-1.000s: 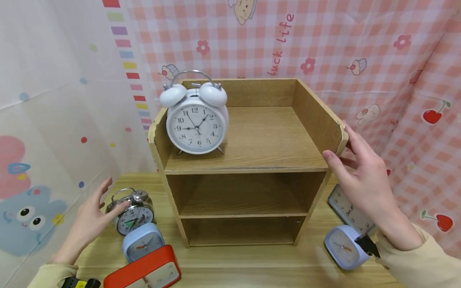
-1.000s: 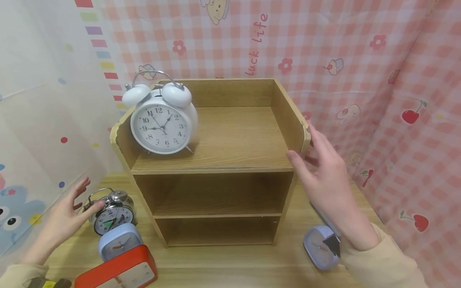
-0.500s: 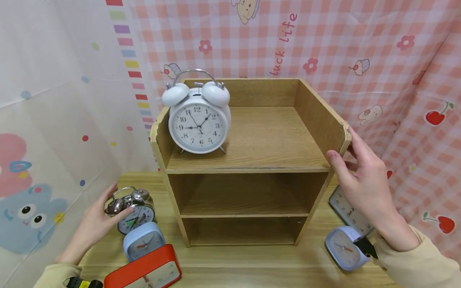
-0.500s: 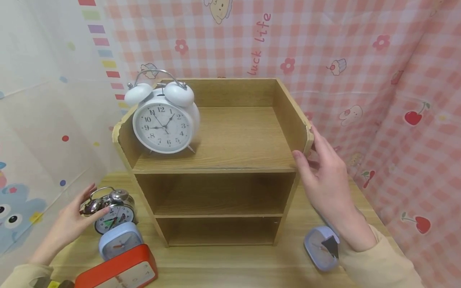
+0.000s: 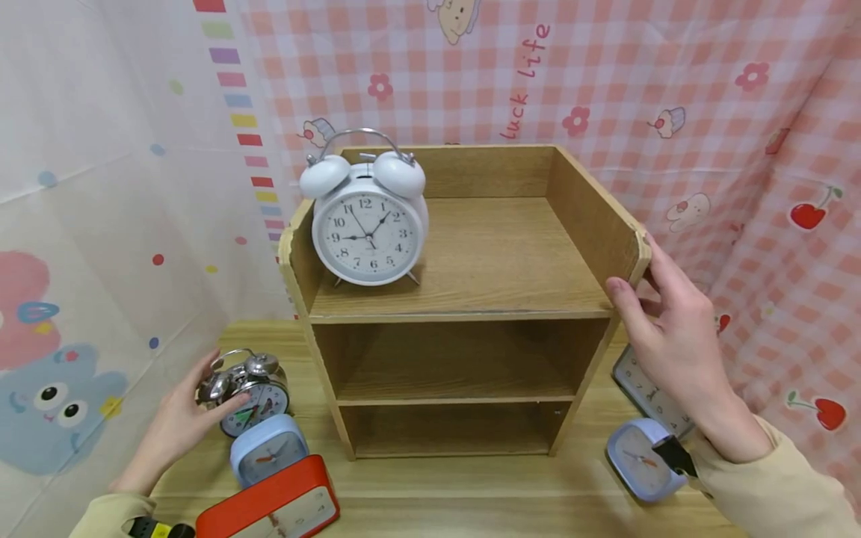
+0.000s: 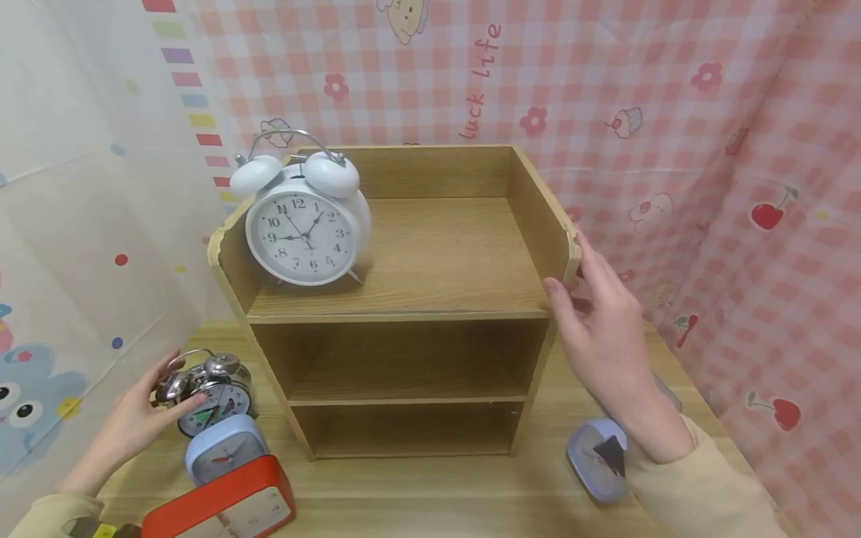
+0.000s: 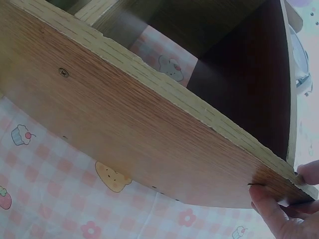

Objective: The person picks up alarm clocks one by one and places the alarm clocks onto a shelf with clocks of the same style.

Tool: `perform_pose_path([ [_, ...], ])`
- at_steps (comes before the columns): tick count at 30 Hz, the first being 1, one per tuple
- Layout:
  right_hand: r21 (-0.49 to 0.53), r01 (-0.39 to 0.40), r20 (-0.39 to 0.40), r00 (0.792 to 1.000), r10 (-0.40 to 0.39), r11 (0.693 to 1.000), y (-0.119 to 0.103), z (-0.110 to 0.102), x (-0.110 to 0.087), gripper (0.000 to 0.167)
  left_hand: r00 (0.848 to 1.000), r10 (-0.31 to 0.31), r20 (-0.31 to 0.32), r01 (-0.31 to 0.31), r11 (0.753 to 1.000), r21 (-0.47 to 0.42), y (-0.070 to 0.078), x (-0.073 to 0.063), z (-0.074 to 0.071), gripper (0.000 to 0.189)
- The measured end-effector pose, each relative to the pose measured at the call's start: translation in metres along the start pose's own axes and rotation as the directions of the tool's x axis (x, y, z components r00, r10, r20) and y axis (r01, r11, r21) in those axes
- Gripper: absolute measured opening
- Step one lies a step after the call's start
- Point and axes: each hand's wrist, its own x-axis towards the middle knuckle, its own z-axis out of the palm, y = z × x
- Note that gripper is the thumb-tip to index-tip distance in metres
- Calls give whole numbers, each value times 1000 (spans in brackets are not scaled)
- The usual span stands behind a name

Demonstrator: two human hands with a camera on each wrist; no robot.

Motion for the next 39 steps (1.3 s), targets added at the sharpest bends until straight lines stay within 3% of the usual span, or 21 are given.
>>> perform_pose_path([
  [14, 5, -5, 9, 1000, 5, 1000, 2, 0, 0, 64, 997, -45, 65, 42, 998, 39, -5, 1, -1, 101],
  [30, 10, -3, 10, 1000, 3, 1000, 1, 0, 1, 65, 999, -27, 43, 24, 998, 57, -6, 5, 1, 89],
  [39, 3, -3, 10, 1000, 3, 1000, 2, 0, 0, 64, 999, -11, 40, 8, 997, 71, -7, 6, 1, 72],
])
